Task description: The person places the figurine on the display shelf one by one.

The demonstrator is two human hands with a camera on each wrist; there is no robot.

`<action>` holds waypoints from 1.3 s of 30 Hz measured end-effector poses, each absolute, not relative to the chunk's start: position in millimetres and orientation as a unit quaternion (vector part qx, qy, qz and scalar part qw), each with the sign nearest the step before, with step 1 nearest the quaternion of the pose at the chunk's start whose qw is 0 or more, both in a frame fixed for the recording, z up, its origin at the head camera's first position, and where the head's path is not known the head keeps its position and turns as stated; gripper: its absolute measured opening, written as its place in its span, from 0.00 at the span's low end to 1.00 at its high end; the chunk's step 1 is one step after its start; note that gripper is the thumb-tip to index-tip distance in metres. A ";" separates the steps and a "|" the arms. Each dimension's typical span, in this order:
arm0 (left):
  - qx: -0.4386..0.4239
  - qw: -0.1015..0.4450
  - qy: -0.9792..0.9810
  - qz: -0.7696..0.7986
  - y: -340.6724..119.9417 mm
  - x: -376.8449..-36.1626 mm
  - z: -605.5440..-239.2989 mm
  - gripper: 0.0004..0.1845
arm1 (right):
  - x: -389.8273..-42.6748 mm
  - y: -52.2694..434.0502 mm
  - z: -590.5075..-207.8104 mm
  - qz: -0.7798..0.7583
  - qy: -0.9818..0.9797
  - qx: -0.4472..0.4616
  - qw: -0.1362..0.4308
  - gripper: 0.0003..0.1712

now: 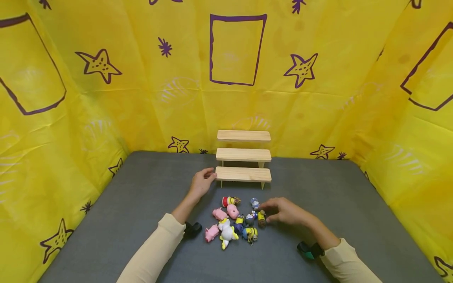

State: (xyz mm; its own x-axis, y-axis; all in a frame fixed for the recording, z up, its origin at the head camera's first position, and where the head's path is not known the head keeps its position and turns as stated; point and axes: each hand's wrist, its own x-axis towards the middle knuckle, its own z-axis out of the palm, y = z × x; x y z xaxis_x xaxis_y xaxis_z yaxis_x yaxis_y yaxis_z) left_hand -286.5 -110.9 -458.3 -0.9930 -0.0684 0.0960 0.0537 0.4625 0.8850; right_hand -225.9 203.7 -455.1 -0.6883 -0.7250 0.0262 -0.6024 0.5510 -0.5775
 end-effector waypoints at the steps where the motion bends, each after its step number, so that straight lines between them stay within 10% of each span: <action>1: 0.004 0.059 -0.852 -0.520 -110.5 -286.4 -458.4 0.20 | -225.8 203.1 -455.3 -0.283 0.874 -0.378 0.113 0.22; 39: 0.048 -0.016 -0.822 -0.567 -110.8 -290.7 -458.1 0.18 | -222.0 196.3 -460.2 -0.324 0.873 -0.347 0.115 0.10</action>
State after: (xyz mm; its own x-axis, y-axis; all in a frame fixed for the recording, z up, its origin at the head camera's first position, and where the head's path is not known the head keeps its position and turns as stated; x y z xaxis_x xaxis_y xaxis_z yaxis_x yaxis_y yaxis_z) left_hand -290.7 -110.8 -458.1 -0.9949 -0.0599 -0.0811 -0.0970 0.3525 0.9308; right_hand -222.0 196.3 -460.2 -0.7327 -0.6801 0.0248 -0.5317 0.5493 -0.6446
